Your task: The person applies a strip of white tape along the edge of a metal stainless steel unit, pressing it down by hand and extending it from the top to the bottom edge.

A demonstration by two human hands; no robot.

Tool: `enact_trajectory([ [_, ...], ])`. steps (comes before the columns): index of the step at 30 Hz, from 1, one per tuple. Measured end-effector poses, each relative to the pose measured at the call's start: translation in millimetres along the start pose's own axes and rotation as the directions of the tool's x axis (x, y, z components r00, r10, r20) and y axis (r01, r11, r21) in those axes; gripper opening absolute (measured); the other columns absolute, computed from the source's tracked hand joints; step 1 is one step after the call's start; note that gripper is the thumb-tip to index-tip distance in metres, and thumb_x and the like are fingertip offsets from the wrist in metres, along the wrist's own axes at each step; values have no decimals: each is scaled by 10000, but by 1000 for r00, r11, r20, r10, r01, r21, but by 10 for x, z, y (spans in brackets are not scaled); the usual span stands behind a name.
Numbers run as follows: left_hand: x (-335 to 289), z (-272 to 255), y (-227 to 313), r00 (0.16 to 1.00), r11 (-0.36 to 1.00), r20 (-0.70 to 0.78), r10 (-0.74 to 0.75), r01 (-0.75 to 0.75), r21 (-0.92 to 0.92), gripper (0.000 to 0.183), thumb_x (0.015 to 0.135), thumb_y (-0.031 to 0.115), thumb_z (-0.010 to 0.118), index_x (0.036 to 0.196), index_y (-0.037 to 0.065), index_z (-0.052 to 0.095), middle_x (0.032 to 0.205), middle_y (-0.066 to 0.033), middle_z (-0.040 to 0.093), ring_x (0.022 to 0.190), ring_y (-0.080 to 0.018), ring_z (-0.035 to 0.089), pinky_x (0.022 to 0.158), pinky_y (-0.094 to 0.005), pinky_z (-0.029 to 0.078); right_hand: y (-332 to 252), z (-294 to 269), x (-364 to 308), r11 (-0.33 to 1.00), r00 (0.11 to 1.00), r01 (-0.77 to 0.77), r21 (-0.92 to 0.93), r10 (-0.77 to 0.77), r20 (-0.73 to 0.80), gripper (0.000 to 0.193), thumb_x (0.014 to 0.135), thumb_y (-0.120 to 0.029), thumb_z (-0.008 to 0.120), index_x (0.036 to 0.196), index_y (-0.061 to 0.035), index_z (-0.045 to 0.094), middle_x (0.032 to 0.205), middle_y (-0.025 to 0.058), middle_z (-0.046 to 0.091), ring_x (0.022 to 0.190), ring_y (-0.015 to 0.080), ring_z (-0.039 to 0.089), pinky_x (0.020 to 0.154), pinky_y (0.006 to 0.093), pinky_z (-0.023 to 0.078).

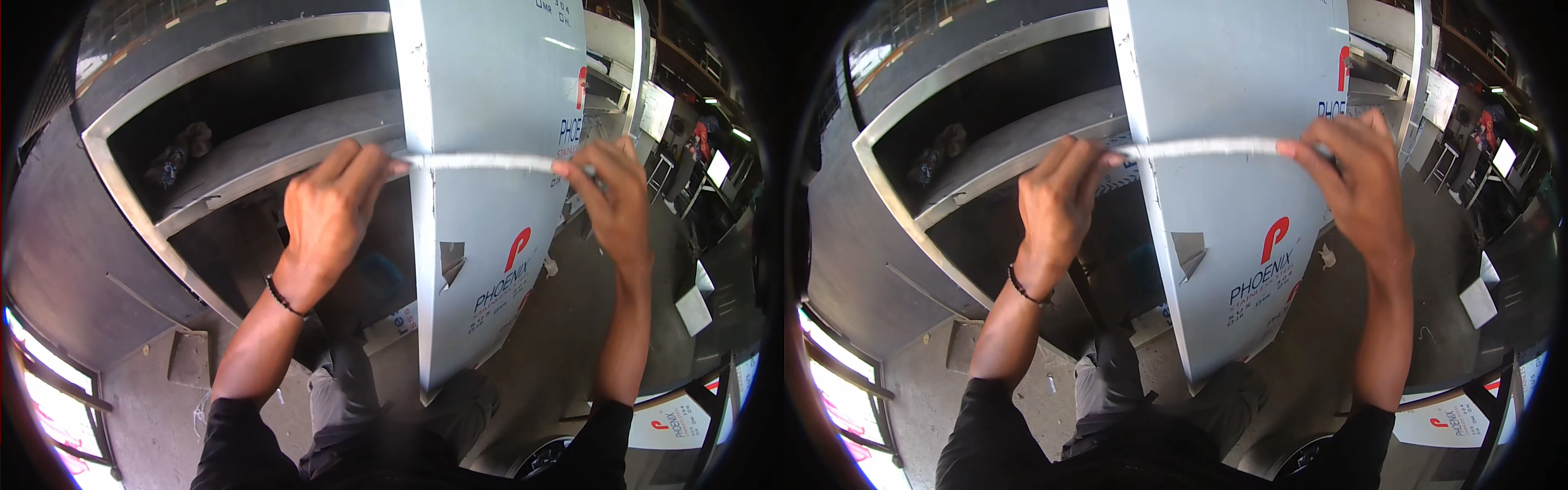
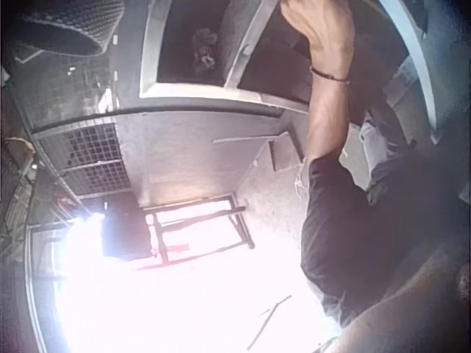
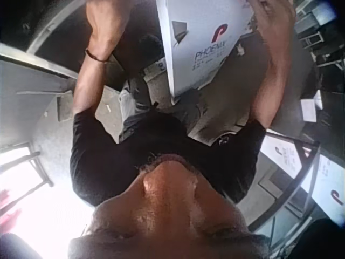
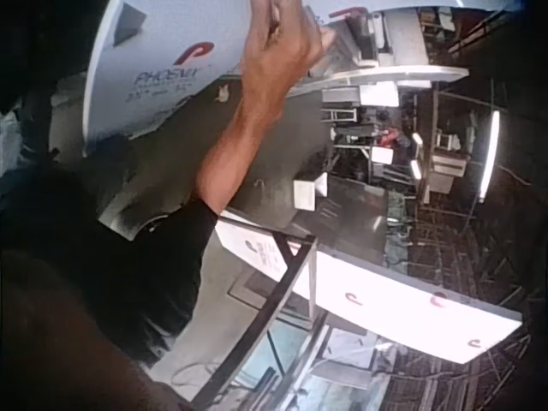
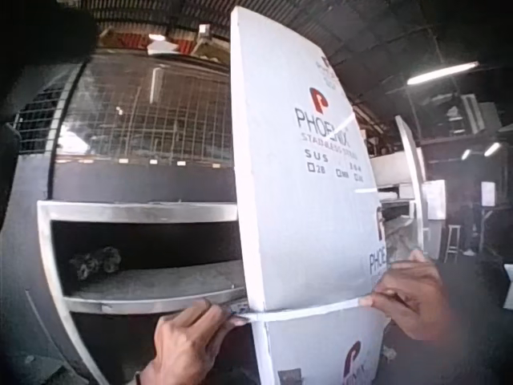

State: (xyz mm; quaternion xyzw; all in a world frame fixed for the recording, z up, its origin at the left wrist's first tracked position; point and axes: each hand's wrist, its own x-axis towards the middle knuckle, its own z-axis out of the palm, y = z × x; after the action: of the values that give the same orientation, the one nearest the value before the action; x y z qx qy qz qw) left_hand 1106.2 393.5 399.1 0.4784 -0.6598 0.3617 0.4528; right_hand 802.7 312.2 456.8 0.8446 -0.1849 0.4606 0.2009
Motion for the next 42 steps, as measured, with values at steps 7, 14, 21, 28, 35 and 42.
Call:
enact_trajectory([
  [7,-527,37,71,991,999,131,-14,21,-50,171,845,152,813,892,45,688,744,-81,584,614,-260,635,538,-395,498,-61,115,-311,998,994,-15,59,9,112,188,904,-185,769,786,-64,686,679,21,574,614,183,453,714,344,308],
  [14,-340,175,-112,994,994,-53,92,-94,-50,224,837,246,809,838,97,642,725,-47,508,575,-219,602,495,-372,486,-146,79,-267,999,997,-1,40,-2,78,201,884,-171,786,752,-75,670,634,6,561,595,176,473,704,340,303],
  [21,-974,165,113,987,990,145,73,-55,-127,223,787,178,852,877,48,695,697,-51,543,585,-199,596,500,-361,472,-186,312,-822,989,986,-84,123,64,154,216,874,-171,791,735,-79,655,622,9,539,580,181,467,693,346,304],
  [28,-647,217,-37,992,991,-10,127,-127,-35,250,769,230,854,842,84,665,666,-24,444,538,-171,515,472,-336,427,-260,219,-661,997,996,-68,22,66,57,208,866,-179,796,735,-89,661,618,-2,545,582,186,470,688,347,313],
  [35,-1321,218,114,979,980,157,127,-99,-174,257,749,175,874,856,42,681,660,-34,506,561,-183,556,487,-343,453,-365,410,-1145,990,985,-102,95,87,148,235,834,-204,821,730,-87,647,613,1,547,579,184,460,687,354,311],
  [42,-1084,267,-22,988,985,109,111,-96,-141,261,738,160,874,859,41,676,665,-46,518,569,-206,552,492,-354,443,-358,372,-1026,995,990,-90,31,86,116,246,793,-190,850,731,-82,637,617,1,549,590,185,472,683,364,307],
])
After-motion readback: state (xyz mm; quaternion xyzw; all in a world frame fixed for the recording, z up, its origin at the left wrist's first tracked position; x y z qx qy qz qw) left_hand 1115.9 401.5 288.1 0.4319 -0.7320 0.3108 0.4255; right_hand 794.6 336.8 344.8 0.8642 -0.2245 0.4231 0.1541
